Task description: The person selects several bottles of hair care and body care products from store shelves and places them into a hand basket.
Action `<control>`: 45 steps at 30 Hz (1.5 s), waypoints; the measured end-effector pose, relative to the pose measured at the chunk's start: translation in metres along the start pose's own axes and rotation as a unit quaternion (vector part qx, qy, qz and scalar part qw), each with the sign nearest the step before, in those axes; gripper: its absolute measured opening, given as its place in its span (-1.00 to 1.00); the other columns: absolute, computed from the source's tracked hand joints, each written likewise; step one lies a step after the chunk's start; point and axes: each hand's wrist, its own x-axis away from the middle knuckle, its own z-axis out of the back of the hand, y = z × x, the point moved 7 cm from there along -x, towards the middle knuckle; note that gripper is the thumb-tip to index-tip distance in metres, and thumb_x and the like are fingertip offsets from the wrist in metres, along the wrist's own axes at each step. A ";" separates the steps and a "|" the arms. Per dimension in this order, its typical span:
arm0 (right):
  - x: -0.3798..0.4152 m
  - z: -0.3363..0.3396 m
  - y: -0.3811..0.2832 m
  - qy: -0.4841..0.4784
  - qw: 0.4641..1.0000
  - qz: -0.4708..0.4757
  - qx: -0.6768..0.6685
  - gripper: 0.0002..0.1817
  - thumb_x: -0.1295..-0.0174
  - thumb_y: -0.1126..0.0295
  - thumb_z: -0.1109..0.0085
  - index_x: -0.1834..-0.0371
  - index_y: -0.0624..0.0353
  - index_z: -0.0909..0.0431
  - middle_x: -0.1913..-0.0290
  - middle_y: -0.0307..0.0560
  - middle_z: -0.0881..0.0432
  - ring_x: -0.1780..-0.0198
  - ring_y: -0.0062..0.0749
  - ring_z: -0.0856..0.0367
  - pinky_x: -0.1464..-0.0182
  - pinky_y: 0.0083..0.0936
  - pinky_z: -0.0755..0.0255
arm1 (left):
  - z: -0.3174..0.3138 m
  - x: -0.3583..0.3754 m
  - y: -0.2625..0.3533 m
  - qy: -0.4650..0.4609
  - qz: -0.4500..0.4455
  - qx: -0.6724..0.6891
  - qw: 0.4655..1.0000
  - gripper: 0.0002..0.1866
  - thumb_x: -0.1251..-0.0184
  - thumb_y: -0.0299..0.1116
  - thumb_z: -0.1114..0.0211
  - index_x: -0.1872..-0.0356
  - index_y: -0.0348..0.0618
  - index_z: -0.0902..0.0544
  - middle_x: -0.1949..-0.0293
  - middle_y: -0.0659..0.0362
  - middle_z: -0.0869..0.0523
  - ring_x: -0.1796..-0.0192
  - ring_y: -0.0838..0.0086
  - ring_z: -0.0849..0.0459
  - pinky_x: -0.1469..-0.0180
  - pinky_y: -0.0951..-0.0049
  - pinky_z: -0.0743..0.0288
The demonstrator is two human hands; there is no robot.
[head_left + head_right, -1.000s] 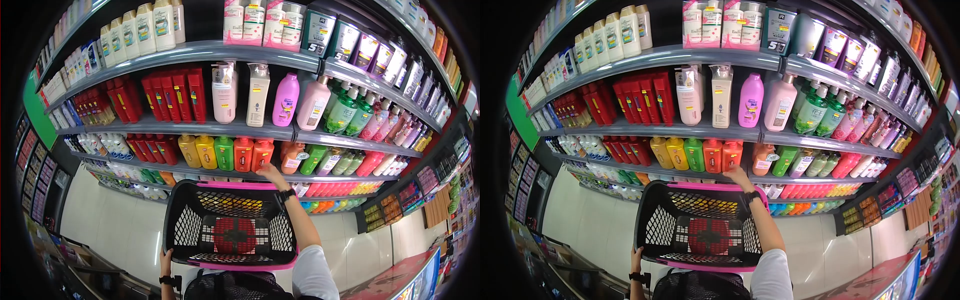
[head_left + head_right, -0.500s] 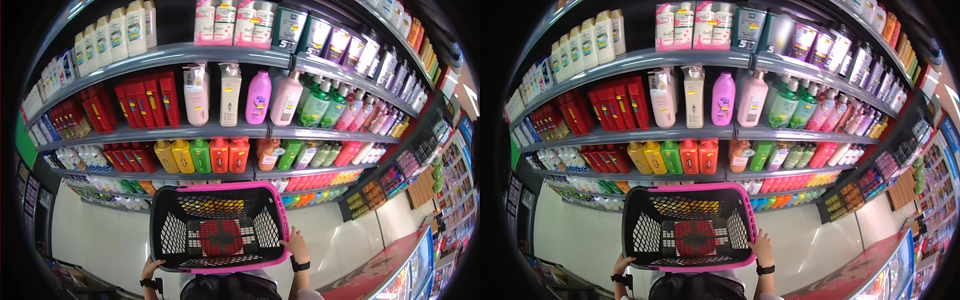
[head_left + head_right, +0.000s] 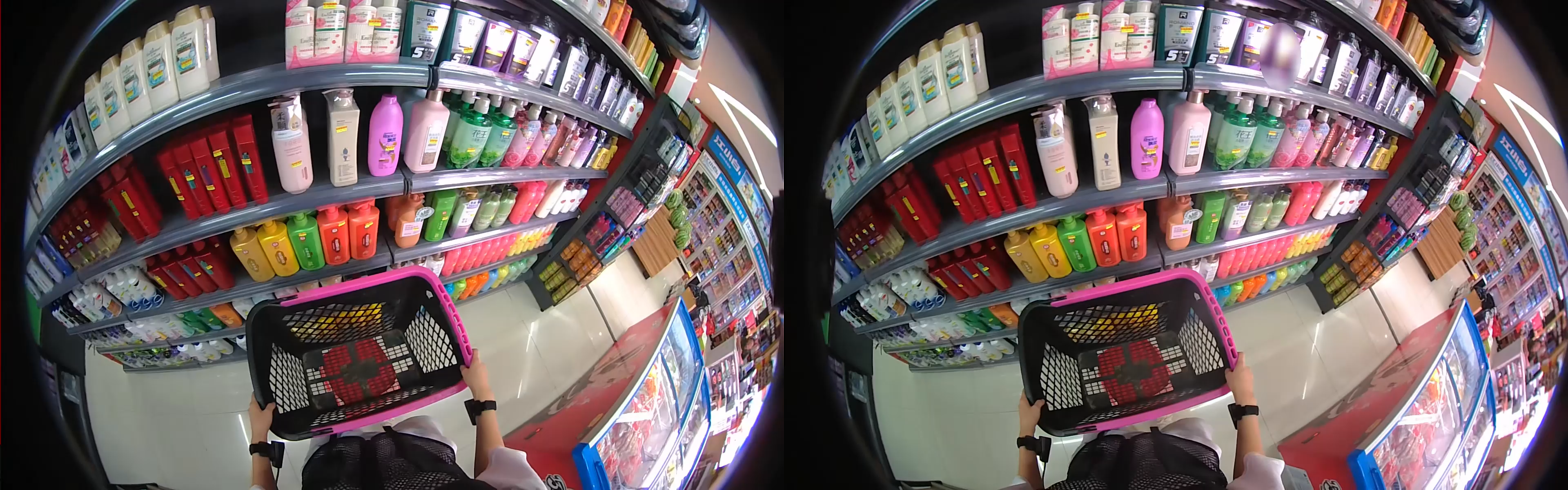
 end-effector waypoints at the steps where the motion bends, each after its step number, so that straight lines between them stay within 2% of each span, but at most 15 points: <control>1: 0.003 0.000 0.003 0.000 1.000 -0.001 -0.001 -0.42 -0.06 0.43 -0.20 -0.19 0.09 -0.23 0.27 0.43 -0.61 0.15 0.39 -0.56 0.11 0.09 -0.47 | 0.000 0.001 -0.001 -0.002 -0.006 -0.012 1.000 -0.49 0.00 -0.56 -0.26 -0.08 -0.31 -0.47 0.22 -0.09 -0.70 0.15 0.10 -0.70 0.06 0.27 -0.53; 6: 0.023 0.005 0.002 0.005 1.000 0.002 -0.005 -0.46 -0.05 0.43 -0.18 -0.14 0.13 -0.24 0.26 0.41 -0.61 0.14 0.36 -0.57 0.11 0.08 -0.48 | 0.008 0.004 -0.008 -0.026 0.001 -0.004 1.000 -0.49 0.01 -0.52 -0.26 -0.08 -0.30 -0.46 0.21 -0.13 -0.69 0.12 0.02 -0.69 0.03 0.24 -0.52; 8: 0.032 0.004 0.004 -0.005 1.000 -0.012 -0.004 -0.43 -0.03 0.44 -0.22 -0.14 0.17 -0.25 0.22 0.41 -0.61 0.11 0.35 -0.57 0.09 0.05 -0.47 | 0.011 0.002 -0.013 -0.033 -0.018 -0.013 0.999 -0.48 0.03 -0.50 -0.27 -0.08 -0.31 -0.48 0.22 -0.08 -0.70 0.15 0.11 -0.70 0.06 0.28 -0.54; 13: 0.062 0.009 0.009 0.015 0.999 0.021 -0.023 -0.41 0.00 0.42 -0.26 -0.15 0.16 -0.29 0.16 0.35 -0.62 0.06 0.31 -0.57 0.05 -0.01 -0.47 | 0.021 0.015 -0.016 -0.029 -0.032 -0.004 0.999 -0.46 0.05 -0.48 -0.28 -0.07 -0.32 -0.48 0.22 -0.09 -0.70 0.16 0.13 -0.70 0.06 0.29 -0.54; 16: 0.077 0.010 0.010 0.018 0.999 0.017 -0.040 -0.42 0.01 0.44 -0.28 -0.14 0.18 -0.33 0.14 0.32 -0.63 0.03 0.27 -0.58 0.02 -0.06 -0.47 | 0.028 0.018 -0.019 -0.022 -0.046 -0.016 0.999 -0.52 0.04 -0.45 -0.30 0.00 -0.27 -0.48 0.31 -0.17 -0.68 0.19 -0.07 -0.68 0.12 0.17 -0.53; 19: 0.084 0.011 0.007 0.006 0.998 0.000 -0.061 -0.41 0.01 0.49 -0.26 -0.15 0.23 -0.31 0.07 0.33 -0.61 -0.04 0.21 -0.57 -0.05 -0.11 -0.45 | 0.030 0.023 -0.022 -0.024 -0.040 -0.033 0.998 -0.51 0.03 -0.43 -0.32 -0.02 -0.26 -0.46 0.30 -0.18 -0.68 0.17 -0.11 -0.67 0.11 0.14 -0.52; 21: 0.075 -0.001 0.024 0.054 0.998 0.035 -0.016 -0.37 -0.02 0.44 -0.25 -0.22 0.13 -0.28 0.20 0.34 -0.64 0.10 0.26 -0.61 0.07 -0.04 -0.51 | 0.032 0.025 -0.018 -0.024 -0.040 -0.027 0.999 -0.50 0.02 -0.43 -0.33 -0.03 -0.27 -0.46 0.29 -0.21 -0.68 0.14 -0.14 -0.65 0.10 0.11 -0.52; 26: 0.080 -0.002 0.020 0.062 0.996 -0.028 0.057 -0.37 -0.02 0.41 -0.36 -0.18 0.13 -0.29 0.21 0.30 -0.65 0.11 0.25 -0.62 0.08 -0.02 -0.50 | 0.031 0.030 -0.030 -0.017 -0.027 -0.056 0.998 -0.45 0.01 -0.38 -0.32 -0.08 -0.27 -0.43 0.31 -0.26 -0.67 0.15 -0.17 -0.64 0.11 0.04 -0.53; 30: 0.083 -0.006 0.029 0.081 0.996 -0.027 0.040 -0.31 -0.02 0.41 -0.36 -0.26 0.11 -0.26 0.12 0.33 -0.63 0.04 0.24 -0.60 0.02 -0.04 -0.49 | 0.038 0.041 -0.017 -0.003 -0.041 -0.069 0.997 -0.44 -0.02 -0.37 -0.28 -0.12 -0.25 -0.42 0.32 -0.25 -0.67 0.19 -0.17 -0.64 0.13 0.00 -0.52; 35: 0.105 0.009 0.007 0.061 0.997 0.023 -0.034 -0.41 -0.01 0.50 -0.30 -0.16 0.31 -0.35 0.04 0.37 -0.60 -0.02 0.27 -0.57 -0.04 -0.12 -0.46 | 0.048 0.058 -0.007 0.009 -0.001 -0.090 0.996 -0.44 -0.05 -0.38 -0.29 -0.14 -0.24 -0.41 0.32 -0.27 -0.67 0.19 -0.17 -0.64 0.14 -0.02 -0.51; 37: 0.088 -0.005 0.052 0.108 0.989 0.100 0.016 -0.35 0.00 0.51 -0.30 -0.22 0.34 -0.31 0.00 0.37 -0.59 -0.07 0.19 -0.57 -0.08 -0.16 -0.44 | 0.047 0.069 -0.016 0.003 0.030 -0.114 0.993 -0.43 -0.06 -0.35 -0.28 -0.16 -0.24 -0.40 0.33 -0.27 -0.66 0.20 -0.17 -0.64 0.15 -0.02 -0.52; 39: 0.092 0.002 0.051 0.034 0.997 0.063 -0.033 -0.28 -0.01 0.51 -0.30 -0.30 0.34 -0.23 -0.04 0.37 -0.58 -0.11 0.16 -0.56 -0.12 -0.18 -0.42 | 0.046 0.081 -0.018 -0.005 0.029 -0.086 0.996 -0.42 -0.07 -0.32 -0.27 -0.17 -0.22 -0.39 0.34 -0.28 -0.66 0.21 -0.17 -0.64 0.15 -0.02 -0.52; 42: 0.085 0.003 0.054 0.006 0.997 0.076 -0.030 -0.22 0.01 0.52 -0.31 -0.33 0.39 -0.16 -0.03 0.35 -0.59 -0.10 0.16 -0.57 -0.13 -0.23 -0.43 | 0.045 0.092 -0.026 0.004 0.049 -0.086 0.995 -0.42 -0.08 -0.30 -0.26 -0.18 -0.22 -0.38 0.33 -0.26 -0.67 0.21 -0.16 -0.65 0.13 -0.01 -0.51; 43: 0.074 -0.002 0.070 -0.019 0.996 0.084 -0.017 -0.07 0.02 0.45 -0.36 -0.43 0.36 -0.04 -0.10 0.38 -0.54 -0.16 0.12 -0.53 -0.19 -0.25 -0.39 | 0.043 0.097 -0.027 -0.008 0.051 -0.085 0.995 -0.42 -0.08 -0.30 -0.25 -0.18 -0.22 -0.38 0.32 -0.25 -0.67 0.21 -0.16 -0.65 0.13 -0.01 -0.51; 45: 0.046 -0.011 0.099 -0.070 0.993 0.093 -0.018 -0.13 0.01 0.40 -0.39 -0.39 0.34 -0.14 -0.22 0.40 -0.42 -0.27 0.18 -0.39 -0.29 -0.22 -0.29 | 0.048 0.106 -0.021 0.016 0.053 -0.070 0.996 -0.41 -0.07 -0.30 -0.25 -0.19 -0.19 -0.39 0.29 -0.24 -0.68 0.20 -0.14 -0.65 0.12 0.01 -0.52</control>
